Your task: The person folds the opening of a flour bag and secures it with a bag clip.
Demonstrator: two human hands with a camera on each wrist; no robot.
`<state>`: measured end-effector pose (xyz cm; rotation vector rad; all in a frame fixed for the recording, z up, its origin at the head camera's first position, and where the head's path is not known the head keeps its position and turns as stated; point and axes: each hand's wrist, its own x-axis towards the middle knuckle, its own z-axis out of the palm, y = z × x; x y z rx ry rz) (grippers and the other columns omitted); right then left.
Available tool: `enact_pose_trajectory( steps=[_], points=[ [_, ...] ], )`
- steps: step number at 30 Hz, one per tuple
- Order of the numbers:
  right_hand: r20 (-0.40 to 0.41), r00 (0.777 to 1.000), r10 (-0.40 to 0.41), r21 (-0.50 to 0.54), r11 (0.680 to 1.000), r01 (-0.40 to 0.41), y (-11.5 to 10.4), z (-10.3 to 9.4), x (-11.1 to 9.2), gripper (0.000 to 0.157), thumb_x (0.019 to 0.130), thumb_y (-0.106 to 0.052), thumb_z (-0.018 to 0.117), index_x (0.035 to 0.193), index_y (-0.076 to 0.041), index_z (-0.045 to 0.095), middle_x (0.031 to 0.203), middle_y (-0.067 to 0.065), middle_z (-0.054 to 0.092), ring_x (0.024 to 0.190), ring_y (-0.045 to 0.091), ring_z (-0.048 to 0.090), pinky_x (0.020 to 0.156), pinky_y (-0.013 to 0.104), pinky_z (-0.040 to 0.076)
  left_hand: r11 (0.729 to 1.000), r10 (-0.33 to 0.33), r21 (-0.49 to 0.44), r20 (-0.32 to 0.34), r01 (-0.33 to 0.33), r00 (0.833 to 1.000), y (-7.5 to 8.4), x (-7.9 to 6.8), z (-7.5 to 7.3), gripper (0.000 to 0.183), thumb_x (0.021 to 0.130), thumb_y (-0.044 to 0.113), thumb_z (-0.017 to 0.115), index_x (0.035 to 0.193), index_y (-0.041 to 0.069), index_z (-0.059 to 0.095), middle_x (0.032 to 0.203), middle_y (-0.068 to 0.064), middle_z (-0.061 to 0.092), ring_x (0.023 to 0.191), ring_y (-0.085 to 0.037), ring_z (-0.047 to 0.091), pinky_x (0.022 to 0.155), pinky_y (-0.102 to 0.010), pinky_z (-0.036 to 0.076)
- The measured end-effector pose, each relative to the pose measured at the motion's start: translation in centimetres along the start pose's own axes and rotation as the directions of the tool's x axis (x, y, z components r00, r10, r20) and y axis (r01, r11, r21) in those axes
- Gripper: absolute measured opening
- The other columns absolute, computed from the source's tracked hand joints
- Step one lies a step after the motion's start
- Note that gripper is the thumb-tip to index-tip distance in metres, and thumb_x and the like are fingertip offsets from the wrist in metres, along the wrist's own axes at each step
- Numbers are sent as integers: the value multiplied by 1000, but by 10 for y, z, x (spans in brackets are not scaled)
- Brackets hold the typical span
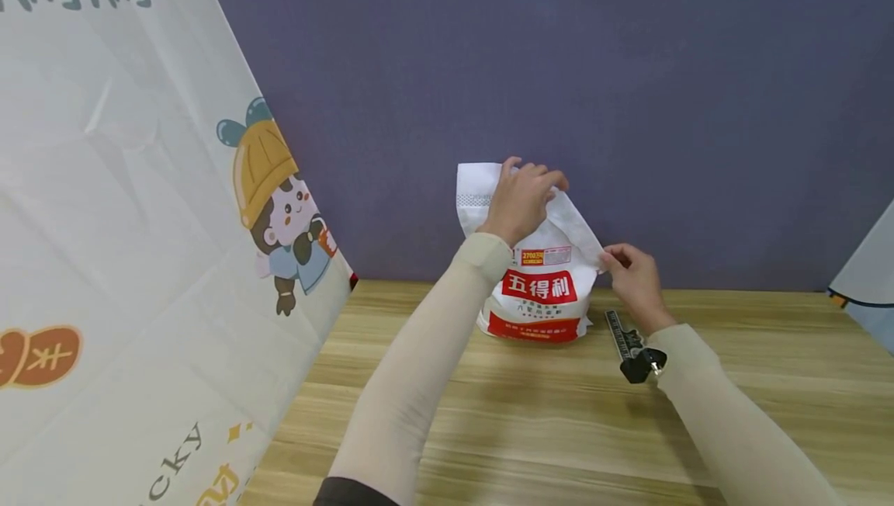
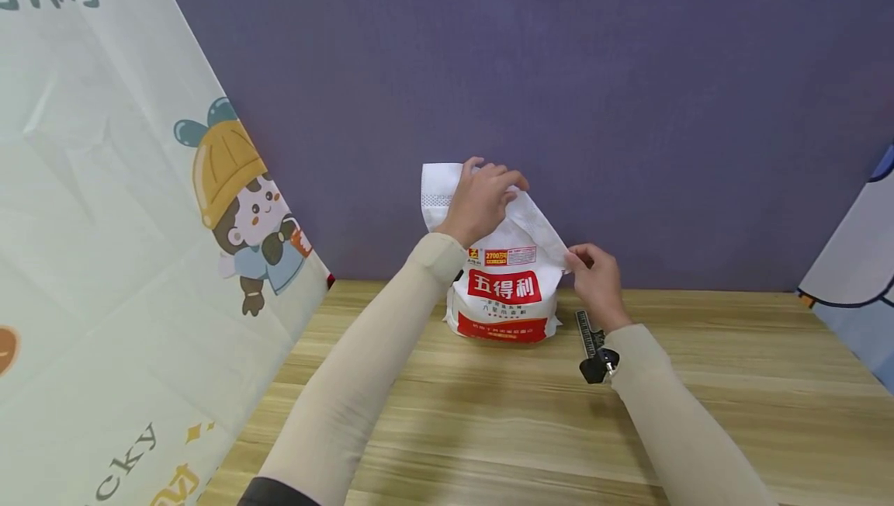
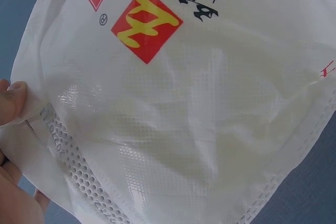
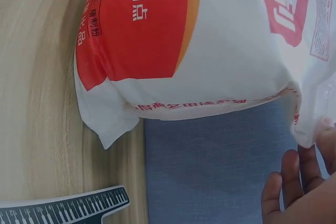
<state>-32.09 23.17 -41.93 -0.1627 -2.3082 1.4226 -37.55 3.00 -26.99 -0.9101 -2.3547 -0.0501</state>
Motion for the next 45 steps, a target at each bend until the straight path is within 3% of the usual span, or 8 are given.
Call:
enact_pose_trajectory(
  steps=[10, 17, 22, 29, 34, 38, 45],
  points=[
    [20, 999, 42, 12, 999, -42, 6, 1, 0, 35, 106, -27, 55, 124, 1, 65, 113, 18, 65, 94, 20, 55, 67, 16, 45, 1000, -14, -28, 9, 14, 1000, -2, -2, -1, 25, 101, 19, 63, 119, 34, 71, 118, 12, 74, 116, -10, 65, 123, -41, 28],
    [-6, 998, 63, 38, 997, -63, 7, 1, 0, 29, 105, -19, 57, 124, 1, 66, 113, 19, 65, 92, 16, 59, 66, 12, 48, 999, -28, -20, -1, 28, 1000, -1, -2, 1, 24, 100, 20, 65, 117, 35, 71, 118, 14, 74, 115, -8, 65, 121, -40, 30],
    [-47, 997, 60, 29, 998, -59, 11, -5, -2, 26, 104, -14, 57, 123, 2, 66, 109, 15, 65, 87, 10, 59, 66, 9, 48, 1000, 5, -19, 20, -5, 1000, 7, 3, 1, 24, 101, 22, 63, 120, 35, 69, 122, 14, 73, 118, -8, 64, 123, -41, 28],
    [-63, 997, 54, 67, 996, -50, 14, -7, -5, 26, 103, -13, 59, 125, 1, 66, 99, -1, 64, 84, 4, 58, 68, 10, 50, 1000, 1, 13, 15, -1, 1000, 8, 7, 1, 24, 101, 24, 63, 121, 36, 69, 123, 16, 72, 118, -7, 64, 123, -40, 28],
    [-135, 990, 51, 121, 992, -35, 16, -4, -9, 22, 100, -8, 62, 120, 2, 66, 86, -17, 60, 77, -1, 56, 65, 10, 47, 1000, -9, 11, -4, 10, 1000, 5, 5, 1, 23, 101, 24, 63, 119, 37, 69, 121, 16, 73, 116, -7, 65, 122, -41, 29],
    [-176, 981, 78, 190, 981, -44, 18, -5, -14, 22, 99, -6, 64, 118, 4, 66, 81, -23, 59, 73, -4, 56, 65, 9, 47, 1000, -15, 2, -14, 15, 1000, 3, 4, 1, 22, 101, 24, 63, 118, 37, 70, 120, 15, 73, 116, -8, 65, 122, -40, 29],
    [-98, 980, 172, 229, 963, -146, 31, -12, -31, 23, 102, -11, 58, 121, 2, 62, 84, -18, 57, 75, 1, 57, 64, 13, 49, 1000, -31, -3, -9, 31, 999, 1, 1, 0, 23, 101, 24, 62, 119, 36, 70, 120, 15, 73, 116, -8, 65, 121, -41, 29]
  ],
)
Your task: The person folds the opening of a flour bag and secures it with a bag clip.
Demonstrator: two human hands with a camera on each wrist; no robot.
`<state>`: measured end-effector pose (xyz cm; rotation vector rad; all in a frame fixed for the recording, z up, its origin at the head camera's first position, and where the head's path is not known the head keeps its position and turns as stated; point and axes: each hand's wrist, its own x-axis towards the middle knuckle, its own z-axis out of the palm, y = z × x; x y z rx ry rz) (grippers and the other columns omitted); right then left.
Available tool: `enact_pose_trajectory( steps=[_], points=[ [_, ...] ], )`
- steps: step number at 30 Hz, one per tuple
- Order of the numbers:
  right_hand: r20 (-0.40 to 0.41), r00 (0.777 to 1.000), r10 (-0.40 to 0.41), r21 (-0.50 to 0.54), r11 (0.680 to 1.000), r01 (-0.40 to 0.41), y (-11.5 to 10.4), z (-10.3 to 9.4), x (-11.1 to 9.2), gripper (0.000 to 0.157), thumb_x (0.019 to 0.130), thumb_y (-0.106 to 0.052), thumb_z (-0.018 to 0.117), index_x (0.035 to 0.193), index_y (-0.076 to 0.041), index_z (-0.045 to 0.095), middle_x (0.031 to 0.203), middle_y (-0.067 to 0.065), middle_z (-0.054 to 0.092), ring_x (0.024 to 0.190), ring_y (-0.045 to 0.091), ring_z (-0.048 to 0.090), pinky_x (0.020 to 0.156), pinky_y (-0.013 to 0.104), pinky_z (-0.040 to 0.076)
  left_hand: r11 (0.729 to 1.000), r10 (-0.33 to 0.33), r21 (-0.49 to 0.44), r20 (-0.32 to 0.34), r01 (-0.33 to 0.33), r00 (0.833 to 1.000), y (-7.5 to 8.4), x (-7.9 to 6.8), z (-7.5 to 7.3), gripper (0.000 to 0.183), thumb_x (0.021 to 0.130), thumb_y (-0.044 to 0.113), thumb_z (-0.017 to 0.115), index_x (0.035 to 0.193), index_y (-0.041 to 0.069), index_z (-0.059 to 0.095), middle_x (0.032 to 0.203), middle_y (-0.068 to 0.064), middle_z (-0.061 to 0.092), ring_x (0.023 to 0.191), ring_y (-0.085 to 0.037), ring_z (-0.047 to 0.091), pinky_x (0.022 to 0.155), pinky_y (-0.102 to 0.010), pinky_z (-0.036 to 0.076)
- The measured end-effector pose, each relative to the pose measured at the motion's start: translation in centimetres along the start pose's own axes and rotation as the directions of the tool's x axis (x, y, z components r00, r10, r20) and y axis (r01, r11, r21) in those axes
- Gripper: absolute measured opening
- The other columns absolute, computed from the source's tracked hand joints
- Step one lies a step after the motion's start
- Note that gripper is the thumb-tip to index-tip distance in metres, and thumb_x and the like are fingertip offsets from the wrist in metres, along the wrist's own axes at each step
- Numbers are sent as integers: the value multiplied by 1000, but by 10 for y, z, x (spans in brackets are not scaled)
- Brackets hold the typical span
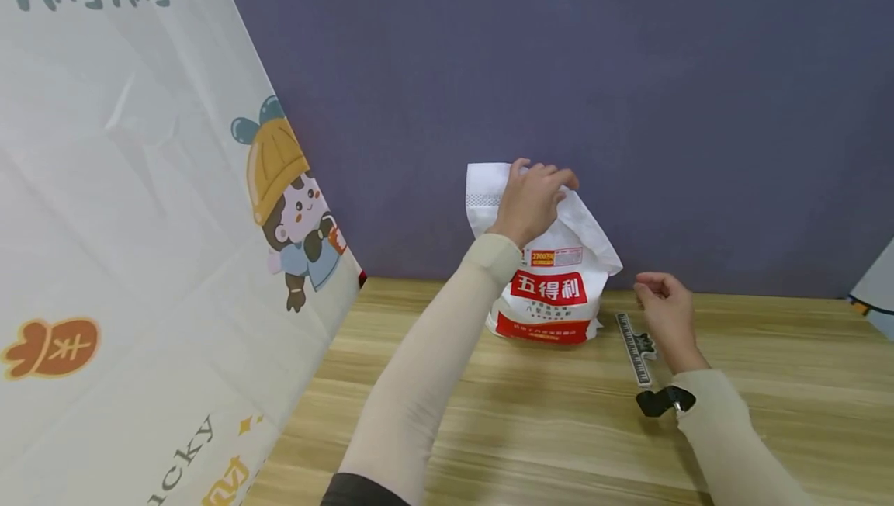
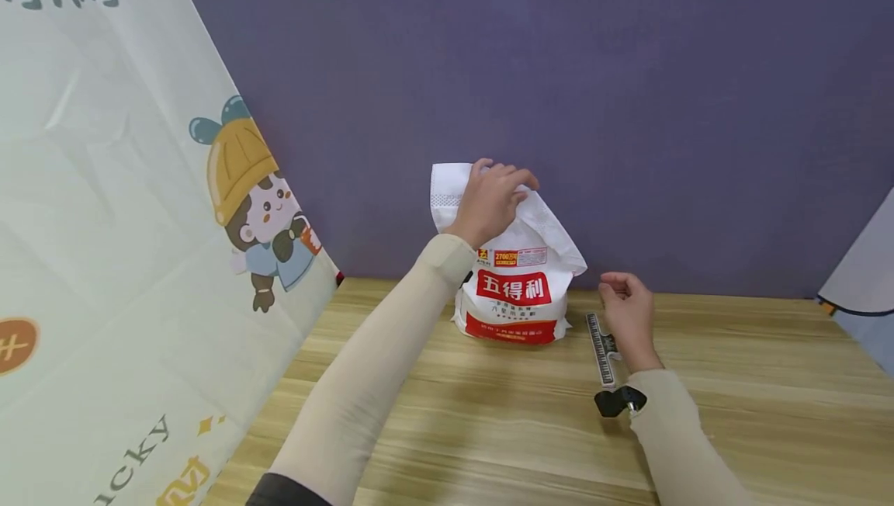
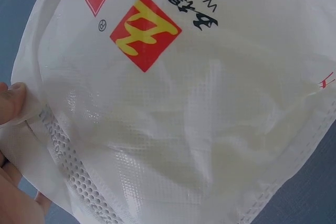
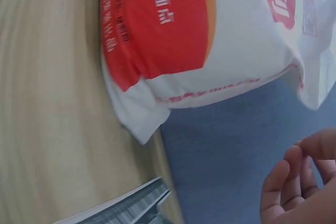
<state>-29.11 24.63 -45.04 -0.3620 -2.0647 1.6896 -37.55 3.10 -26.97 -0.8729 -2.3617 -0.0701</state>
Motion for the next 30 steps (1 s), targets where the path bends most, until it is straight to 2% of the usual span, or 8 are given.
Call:
enact_pose_trajectory(
  steps=[3, 6, 9, 12, 16, 19, 25, 30],
  points=[
    [2, 998, 57, 8, 998, -57, 10, -6, -7, 22, 103, -13, 57, 120, 0, 61, 85, -16, 56, 76, 3, 56, 64, 14, 49, 1000, 1, -3, -2, -1, 1000, 0, -1, 0, 23, 101, 23, 63, 118, 36, 70, 119, 14, 74, 116, -9, 65, 121, -41, 30],
    [-6, 997, 72, -40, 997, -72, 21, -12, -10, 25, 103, -15, 56, 122, 0, 60, 84, -16, 56, 75, 2, 55, 63, 16, 49, 1000, 5, -2, -8, -5, 1000, 0, -1, 0, 23, 101, 23, 63, 118, 36, 70, 119, 14, 74, 115, -9, 65, 121, -40, 30],
    [33, 998, 50, -141, 989, -45, 29, -20, -11, 29, 103, -16, 55, 125, 3, 61, 84, -14, 59, 74, 1, 55, 63, 18, 49, 1000, 4, 6, -14, -4, 1000, 0, -1, 1, 23, 101, 23, 63, 118, 36, 70, 119, 14, 74, 115, -8, 65, 121, -41, 31],
    [111, 994, 20, -249, 968, 8, 36, -28, -9, 32, 102, -16, 54, 125, 5, 62, 89, -4, 65, 74, 1, 56, 62, 17, 49, 1000, 1, 13, -21, 0, 1000, 1, -1, 1, 22, 101, 24, 63, 118, 36, 70, 119, 14, 74, 116, -8, 65, 121, -41, 31],
    [208, 978, -4, -346, 935, 77, 42, -37, -6, 34, 103, -17, 54, 122, 10, 62, 98, 16, 70, 74, 4, 57, 62, 19, 48, 1000, -3, 13, -27, 4, 1000, 1, -2, 2, 21, 101, 25, 63, 118, 36, 70, 118, 14, 74, 116, -9, 65, 120, -41, 32],
    [269, 963, 2, -412, 904, 114, 43, -42, -4, 34, 101, -15, 54, 120, 11, 63, 101, 23, 69, 76, 10, 58, 62, 22, 47, 1000, -7, 9, -30, 7, 1000, 1, -3, 2, 21, 102, 25, 62, 118, 36, 70, 118, 14, 74, 116, -9, 65, 120, -41, 32],
    [386, 918, 84, -565, 809, 164, 44, -46, -3, 35, 99, -22, 57, 115, 8, 64, 105, 26, 69, 89, 31, 64, 69, 34, 46, 1000, -4, 7, -40, 4, 999, 1, -3, 1, 21, 101, 25, 63, 117, 36, 70, 118, 14, 74, 115, -9, 65, 121, -43, 31],
    [396, 903, 164, -635, 759, 141, 42, -46, -3, 41, 99, -30, 59, 118, 5, 64, 108, 26, 69, 94, 38, 64, 69, 43, 48, 1000, -2, 11, -41, 2, 999, 1, -3, 1, 21, 102, 25, 62, 117, 36, 71, 118, 14, 74, 116, -9, 65, 120, -43, 32]
  ],
)
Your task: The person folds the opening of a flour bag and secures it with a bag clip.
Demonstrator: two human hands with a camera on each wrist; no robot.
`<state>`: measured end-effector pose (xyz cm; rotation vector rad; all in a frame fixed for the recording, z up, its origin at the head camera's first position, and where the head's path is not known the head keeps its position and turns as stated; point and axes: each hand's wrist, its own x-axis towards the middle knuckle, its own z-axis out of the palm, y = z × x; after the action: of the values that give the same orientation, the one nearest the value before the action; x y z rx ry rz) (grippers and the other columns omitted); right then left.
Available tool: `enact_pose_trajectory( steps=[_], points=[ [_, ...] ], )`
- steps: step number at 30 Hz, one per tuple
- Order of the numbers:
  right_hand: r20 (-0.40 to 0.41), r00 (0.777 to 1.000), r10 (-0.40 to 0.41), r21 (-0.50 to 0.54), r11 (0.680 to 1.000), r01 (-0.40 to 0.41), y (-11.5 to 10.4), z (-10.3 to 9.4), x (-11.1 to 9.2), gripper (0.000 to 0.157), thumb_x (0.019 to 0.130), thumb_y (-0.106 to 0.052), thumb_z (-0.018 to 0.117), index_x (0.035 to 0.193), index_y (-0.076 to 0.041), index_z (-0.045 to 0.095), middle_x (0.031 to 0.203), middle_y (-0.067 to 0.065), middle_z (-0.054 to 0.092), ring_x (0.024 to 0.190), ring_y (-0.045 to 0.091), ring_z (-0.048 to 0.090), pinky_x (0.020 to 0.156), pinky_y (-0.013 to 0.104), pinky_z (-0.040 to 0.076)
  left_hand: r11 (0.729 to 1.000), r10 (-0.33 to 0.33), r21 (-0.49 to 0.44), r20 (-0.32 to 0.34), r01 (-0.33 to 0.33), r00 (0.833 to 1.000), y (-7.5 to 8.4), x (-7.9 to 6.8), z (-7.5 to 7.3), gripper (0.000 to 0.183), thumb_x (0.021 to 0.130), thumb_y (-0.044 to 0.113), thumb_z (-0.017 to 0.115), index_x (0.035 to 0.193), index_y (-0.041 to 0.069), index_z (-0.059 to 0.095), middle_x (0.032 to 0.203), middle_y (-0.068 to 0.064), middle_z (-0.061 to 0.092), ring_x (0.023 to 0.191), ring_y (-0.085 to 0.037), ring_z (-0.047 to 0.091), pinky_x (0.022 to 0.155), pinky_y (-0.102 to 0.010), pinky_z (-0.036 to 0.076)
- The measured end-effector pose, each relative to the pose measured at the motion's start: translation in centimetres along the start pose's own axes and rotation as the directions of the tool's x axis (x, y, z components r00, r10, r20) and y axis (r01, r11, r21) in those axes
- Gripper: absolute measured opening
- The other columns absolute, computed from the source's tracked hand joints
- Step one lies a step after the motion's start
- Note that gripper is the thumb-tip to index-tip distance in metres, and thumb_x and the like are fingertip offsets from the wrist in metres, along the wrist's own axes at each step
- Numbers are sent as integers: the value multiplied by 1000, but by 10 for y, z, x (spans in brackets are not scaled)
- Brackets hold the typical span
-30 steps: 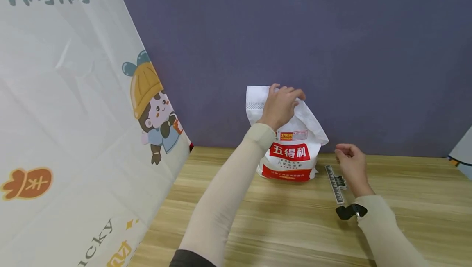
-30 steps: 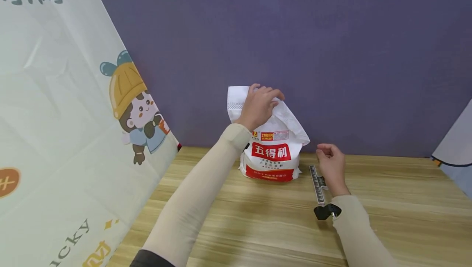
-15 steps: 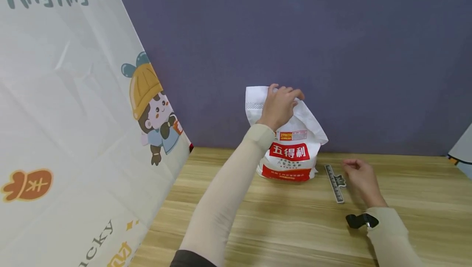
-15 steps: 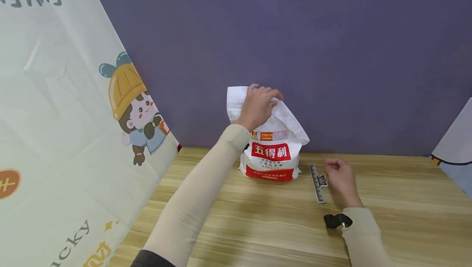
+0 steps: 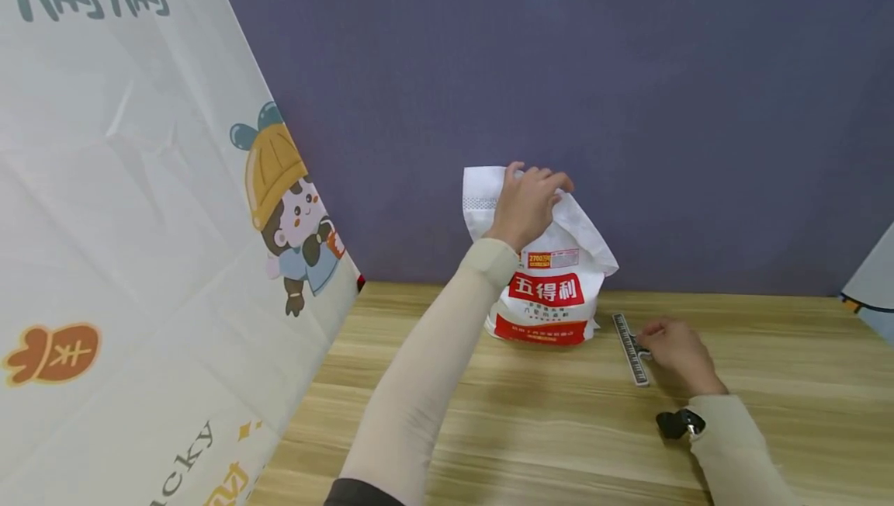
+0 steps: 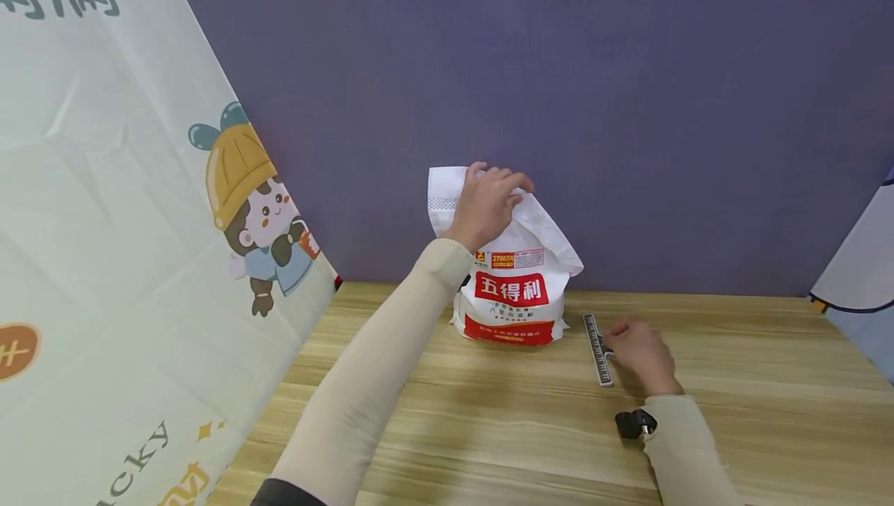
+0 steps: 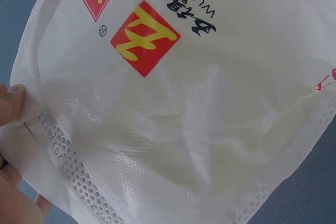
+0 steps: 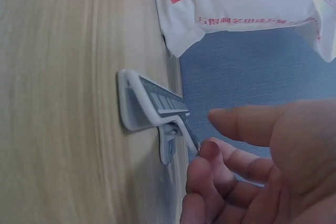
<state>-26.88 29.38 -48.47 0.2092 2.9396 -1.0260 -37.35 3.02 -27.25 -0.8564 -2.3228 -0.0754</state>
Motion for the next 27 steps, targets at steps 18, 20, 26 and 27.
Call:
enact_pose_trajectory(
  steps=[18, 20, 26, 27],
  points=[
    [48, 998, -32, -26, 999, 33, 11, 7, -2, 36, 98, -32, 58, 69, -15, 46, 65, -3, 41, 62, 17, 41, 56, 30, 31, 1000, 5, 2, 0, -5, 1000, -1, 1, -1, 21, 101, 24, 63, 117, 35, 70, 117, 13, 74, 114, -9, 66, 120, -42, 32],
    [52, 998, -37, -32, 999, 39, 11, 5, -3, 34, 98, -31, 58, 71, -13, 49, 66, -1, 44, 63, 17, 42, 57, 31, 31, 1000, 5, 0, -1, -5, 1000, -1, 1, -1, 21, 100, 24, 64, 117, 35, 70, 117, 13, 74, 114, -9, 66, 119, -42, 33],
    [91, 994, -58, 9, 998, 57, 3, -3, -5, 28, 99, -25, 59, 92, 3, 61, 80, 10, 67, 70, 18, 62, 63, 32, 44, 1000, -7, 7, 7, 7, 1000, -3, 0, -3, 21, 100, 25, 64, 116, 36, 71, 117, 15, 74, 114, -8, 66, 119, -41, 32],
    [103, 993, -50, 29, 998, 48, 3, -4, -6, 30, 99, -23, 59, 99, 7, 60, 84, 13, 69, 71, 18, 64, 64, 32, 46, 1000, -3, 4, 12, 3, 1000, -2, 0, -4, 21, 100, 25, 64, 117, 36, 71, 118, 15, 74, 114, -8, 66, 120, -41, 32]
  ],
)
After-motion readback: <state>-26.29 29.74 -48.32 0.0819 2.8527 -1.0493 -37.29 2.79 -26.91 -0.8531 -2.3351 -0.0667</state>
